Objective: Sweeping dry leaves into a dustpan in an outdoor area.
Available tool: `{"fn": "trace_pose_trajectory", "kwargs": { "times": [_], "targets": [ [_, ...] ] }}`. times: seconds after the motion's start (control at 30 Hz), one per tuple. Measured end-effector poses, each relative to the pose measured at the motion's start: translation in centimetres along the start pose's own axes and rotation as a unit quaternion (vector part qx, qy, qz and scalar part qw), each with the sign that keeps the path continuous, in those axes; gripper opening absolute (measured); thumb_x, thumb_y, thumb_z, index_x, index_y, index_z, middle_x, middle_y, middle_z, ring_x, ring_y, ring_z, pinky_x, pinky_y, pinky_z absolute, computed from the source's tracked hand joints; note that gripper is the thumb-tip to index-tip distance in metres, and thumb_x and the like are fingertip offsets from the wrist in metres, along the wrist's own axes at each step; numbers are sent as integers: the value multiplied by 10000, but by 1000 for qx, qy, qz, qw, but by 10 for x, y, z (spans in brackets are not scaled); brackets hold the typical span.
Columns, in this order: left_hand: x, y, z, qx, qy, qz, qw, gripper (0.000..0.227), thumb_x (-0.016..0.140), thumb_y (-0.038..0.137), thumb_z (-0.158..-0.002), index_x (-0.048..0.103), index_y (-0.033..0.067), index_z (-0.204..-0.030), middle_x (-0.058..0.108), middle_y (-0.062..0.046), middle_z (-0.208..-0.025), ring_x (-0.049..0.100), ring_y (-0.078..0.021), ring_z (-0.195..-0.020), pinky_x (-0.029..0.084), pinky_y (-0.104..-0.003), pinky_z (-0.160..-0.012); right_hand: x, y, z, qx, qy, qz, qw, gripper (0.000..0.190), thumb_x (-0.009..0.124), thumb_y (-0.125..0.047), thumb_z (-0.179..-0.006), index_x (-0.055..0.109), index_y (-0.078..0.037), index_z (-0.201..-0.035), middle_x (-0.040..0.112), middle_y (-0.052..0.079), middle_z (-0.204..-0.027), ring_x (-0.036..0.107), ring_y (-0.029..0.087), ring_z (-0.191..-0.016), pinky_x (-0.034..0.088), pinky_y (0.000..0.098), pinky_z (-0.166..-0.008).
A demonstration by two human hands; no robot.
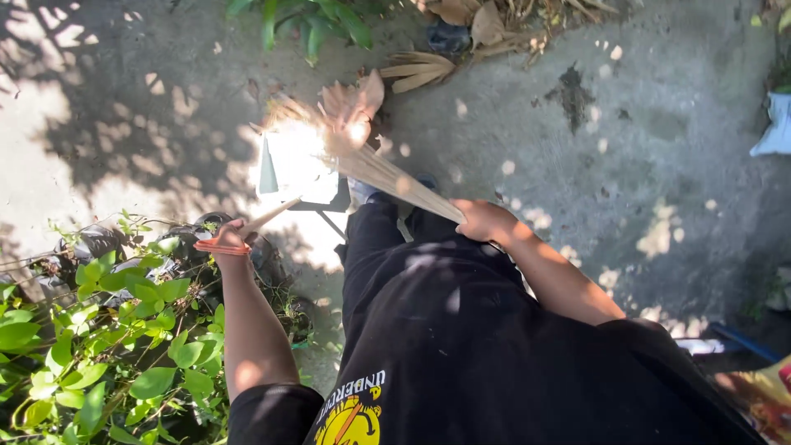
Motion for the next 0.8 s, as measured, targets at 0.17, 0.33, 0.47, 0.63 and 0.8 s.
{"fn": "trace_pose_trajectory", "kwargs": {
  "times": [0.17, 0.33, 0.47, 0.63, 0.8],
  "targets": [
    [-5, -4, -6, 16, -32, 20, 999, 206, 508, 142, -981, 603, 3, -1099, 672, -141, -1003, 665, -205, -703, 478, -250, -542, -9, -25, 28, 91, -5, -14, 996, 661, 693, -262, -832, 495, -125, -1448, 716, 231, -1161, 675, 384, -1129, 527, 454, -964],
    [-13, -3, 9, -49, -36, -30, 998, 260, 458, 205, -951, 623, 84, -1111, 704, -121, -1033, 654, -190, -719, 374, -242, -498, 16, -43, 25, 156, 35, -49, 986, 671, 715, -298, -848, 453, -132, -1443, 705, 229, -1161, 673, 400, -1110, 531, 465, -946],
    [-35, -13, 8, 26, -69, -34, 997, 348, 554, 172, -909, 604, 1, -1207, 659, -124, -1078, 646, -211, -804, 490, -274, -580, 35, -84, 9, 176, 65, -77, 979, 684, 740, -295, -846, 451, -134, -1444, 686, 216, -1211, 657, 397, -1136, 521, 476, -952],
    [-45, -15, 8, 127, -146, -134, 972, 378, 584, 137, -913, 635, -50, -1238, 658, -124, -1109, 628, -183, -890, 515, -254, -666, 91, -94, -16, 150, 102, -94, 979, 662, 740, -294, -872, 466, -83, -1437, 680, 228, -1244, 646, 396, -1169, 512, 469, -974],
    [-70, -50, -29, 267, -129, -173, 939, 293, 508, 130, -1006, 703, -11, -1174, 662, -139, -1148, 607, -157, -898, 503, -264, -721, 118, -122, -36, 176, 100, -81, 976, 707, 735, -329, -859, 449, -127, -1474, 649, 212, -1299, 622, 399, -1200, 502, 469, -990]
  ]
}}
Point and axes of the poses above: each hand's wrist, its own z-axis away from the middle knuckle, its own x-axis out of the palm, y = z × x, the point moved 4 cm from there along -z, towards the middle knuckle
